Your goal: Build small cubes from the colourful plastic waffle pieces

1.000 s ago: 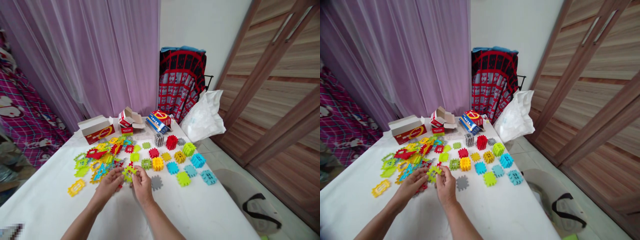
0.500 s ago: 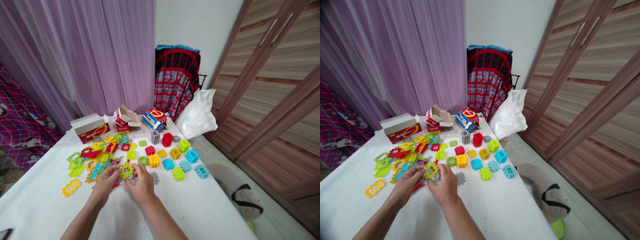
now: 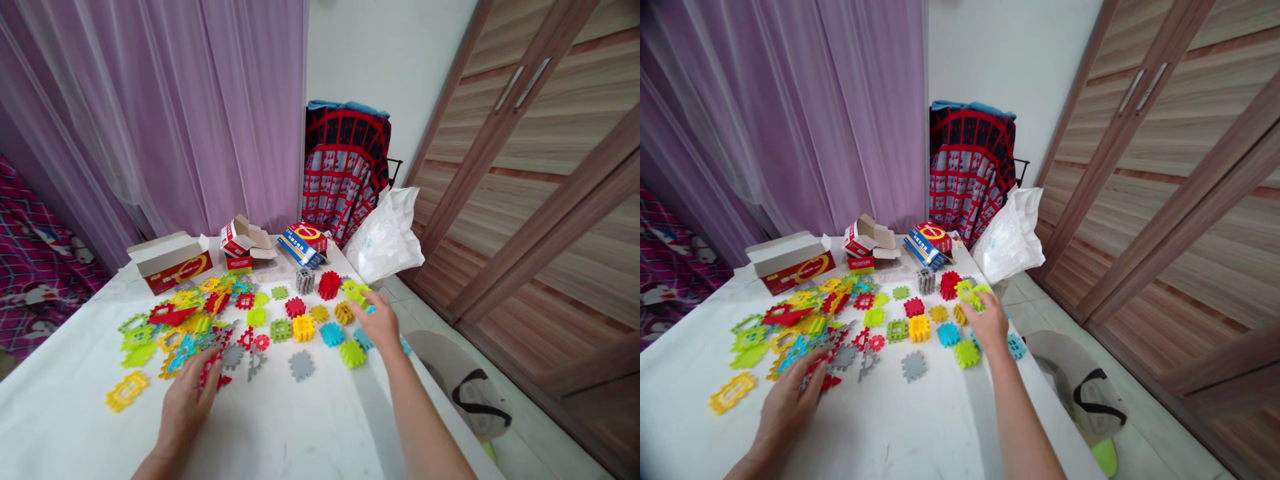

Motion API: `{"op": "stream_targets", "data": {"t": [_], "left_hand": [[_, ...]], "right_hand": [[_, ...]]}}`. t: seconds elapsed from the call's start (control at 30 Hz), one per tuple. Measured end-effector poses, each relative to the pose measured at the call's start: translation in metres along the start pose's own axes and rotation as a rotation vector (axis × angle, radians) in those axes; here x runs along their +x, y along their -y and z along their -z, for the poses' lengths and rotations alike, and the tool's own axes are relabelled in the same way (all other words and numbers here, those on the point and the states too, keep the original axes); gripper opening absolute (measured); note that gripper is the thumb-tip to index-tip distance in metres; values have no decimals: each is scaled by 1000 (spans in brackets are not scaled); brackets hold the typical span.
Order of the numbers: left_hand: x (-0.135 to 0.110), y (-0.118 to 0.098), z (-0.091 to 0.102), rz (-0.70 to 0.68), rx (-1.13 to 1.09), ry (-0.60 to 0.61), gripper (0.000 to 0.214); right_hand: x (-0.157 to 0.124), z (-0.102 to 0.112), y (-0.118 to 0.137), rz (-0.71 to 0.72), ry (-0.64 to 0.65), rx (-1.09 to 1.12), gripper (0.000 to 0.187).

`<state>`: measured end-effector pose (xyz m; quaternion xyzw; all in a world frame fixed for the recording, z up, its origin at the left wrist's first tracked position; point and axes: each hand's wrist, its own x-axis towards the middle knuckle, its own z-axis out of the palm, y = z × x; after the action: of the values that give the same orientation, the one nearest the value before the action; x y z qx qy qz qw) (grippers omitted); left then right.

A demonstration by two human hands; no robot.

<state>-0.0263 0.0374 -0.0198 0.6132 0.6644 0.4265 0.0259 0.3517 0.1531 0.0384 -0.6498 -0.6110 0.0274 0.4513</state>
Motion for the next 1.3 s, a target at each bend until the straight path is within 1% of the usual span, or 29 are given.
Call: {"op": "stream_targets", "data": {"t": [0.07, 0.1, 0.17, 0.23, 0.33, 0.43, 0.67, 0.8, 0.97, 1.13, 1.3], "left_hand": [[-8, 15, -4, -110, 84, -54, 32], [-11, 19, -6, -148, 107, -75, 30], [-14, 24, -9, -182, 132, -94, 29], [-13, 26, -10, -169, 142, -91, 29], [-12, 25, -9, -121, 147, -76, 31], [-12, 25, -8, -81, 139, -73, 31], [-14, 29, -8, -30, 115, -65, 31], [-14, 30, -8, -17, 96, -58, 32], [-13, 26, -7, 11, 62, -80, 32], [-13, 22, -4, 35, 48, -54, 32], [-12, 21, -1, 45, 23, -40, 30]], "right_hand": [[32, 11, -36, -37, 4, -134, 38], [44, 14, -50, -52, 18, -198, 37], [60, 15, -69, -64, 95, -305, 38], [66, 11, -77, -76, 164, -392, 41], [65, 3, -77, -93, 222, -474, 43], [63, -1, -73, -97, 242, -514, 44], [65, 0, -68, -103, 298, -550, 48], [66, 0, -65, -84, 308, -566, 47], [66, -3, -71, -68, 297, -564, 45], [67, -5, -77, -51, 311, -559, 45], [69, -3, -75, -30, 325, -560, 48]]}}
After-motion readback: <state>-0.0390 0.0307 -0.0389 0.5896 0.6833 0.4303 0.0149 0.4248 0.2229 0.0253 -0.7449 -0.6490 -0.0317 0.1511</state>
